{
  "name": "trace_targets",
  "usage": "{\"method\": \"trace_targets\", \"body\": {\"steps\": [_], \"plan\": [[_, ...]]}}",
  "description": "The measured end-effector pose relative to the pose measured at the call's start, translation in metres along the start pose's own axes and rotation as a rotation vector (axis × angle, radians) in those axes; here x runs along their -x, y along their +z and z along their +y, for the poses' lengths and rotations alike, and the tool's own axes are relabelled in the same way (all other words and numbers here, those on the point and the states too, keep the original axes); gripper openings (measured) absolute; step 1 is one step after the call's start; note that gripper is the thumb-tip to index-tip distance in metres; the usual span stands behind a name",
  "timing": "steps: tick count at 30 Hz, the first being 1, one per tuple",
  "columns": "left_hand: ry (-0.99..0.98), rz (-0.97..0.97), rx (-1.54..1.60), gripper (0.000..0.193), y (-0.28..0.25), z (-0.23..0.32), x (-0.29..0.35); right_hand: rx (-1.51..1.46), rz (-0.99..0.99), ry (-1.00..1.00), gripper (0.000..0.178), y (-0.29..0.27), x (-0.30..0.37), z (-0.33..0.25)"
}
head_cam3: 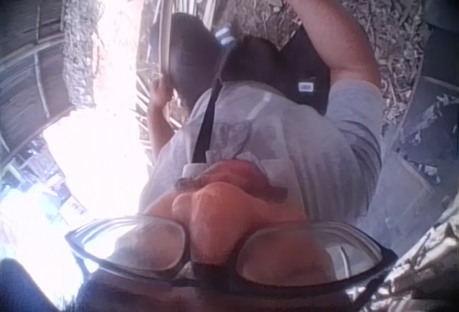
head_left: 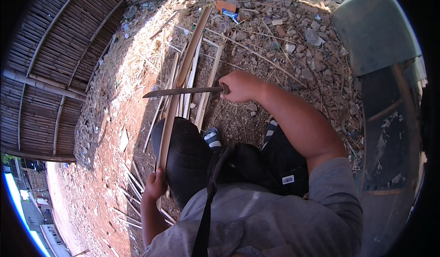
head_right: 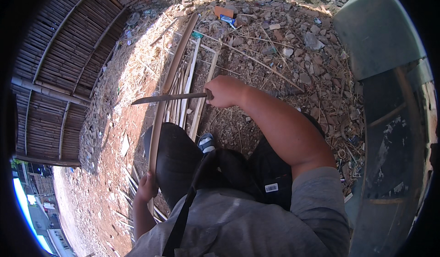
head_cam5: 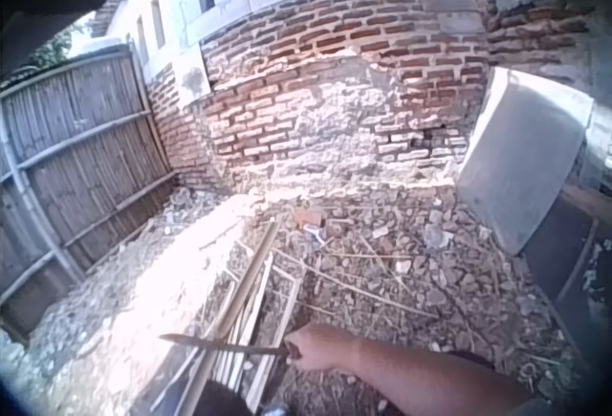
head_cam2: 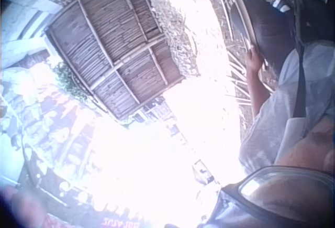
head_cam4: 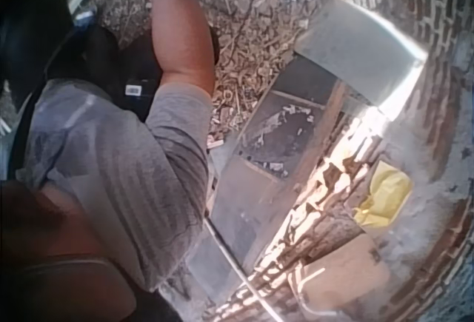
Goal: The person uses a machete to split a long bamboo pole into thin strips. They hold the bamboo vertically against their leg and repeatedly strike it with the machete to drive the blade down the length of the pole, separating the material into smaller sections.
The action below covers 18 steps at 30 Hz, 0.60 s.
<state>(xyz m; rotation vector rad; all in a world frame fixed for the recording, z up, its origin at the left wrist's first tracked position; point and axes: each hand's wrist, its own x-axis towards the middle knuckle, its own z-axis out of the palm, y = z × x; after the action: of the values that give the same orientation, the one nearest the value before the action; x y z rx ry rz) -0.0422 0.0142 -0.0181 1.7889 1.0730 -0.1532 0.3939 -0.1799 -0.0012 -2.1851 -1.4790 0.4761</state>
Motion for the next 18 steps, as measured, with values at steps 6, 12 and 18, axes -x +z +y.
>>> {"method": "trace_targets", "body": {"steps": [6, 12, 18], "plan": [[0.012, 0.01, 0.002, 0.075, -0.001, -0.007, -0.003, -0.029, -0.016, 0.002, 0.024, -0.001, 0.0, -0.001], [-0.001, -0.007, 0.0, 0.076, -0.002, -0.008, -0.003, -0.02, -0.026, 0.037, 0.023, -0.008, 0.003, -0.006], [-0.028, 0.009, -0.011, 0.073, -0.001, -0.002, 0.0, 0.072, -0.029, -0.009, 0.019, -0.015, 0.004, -0.01]]}}
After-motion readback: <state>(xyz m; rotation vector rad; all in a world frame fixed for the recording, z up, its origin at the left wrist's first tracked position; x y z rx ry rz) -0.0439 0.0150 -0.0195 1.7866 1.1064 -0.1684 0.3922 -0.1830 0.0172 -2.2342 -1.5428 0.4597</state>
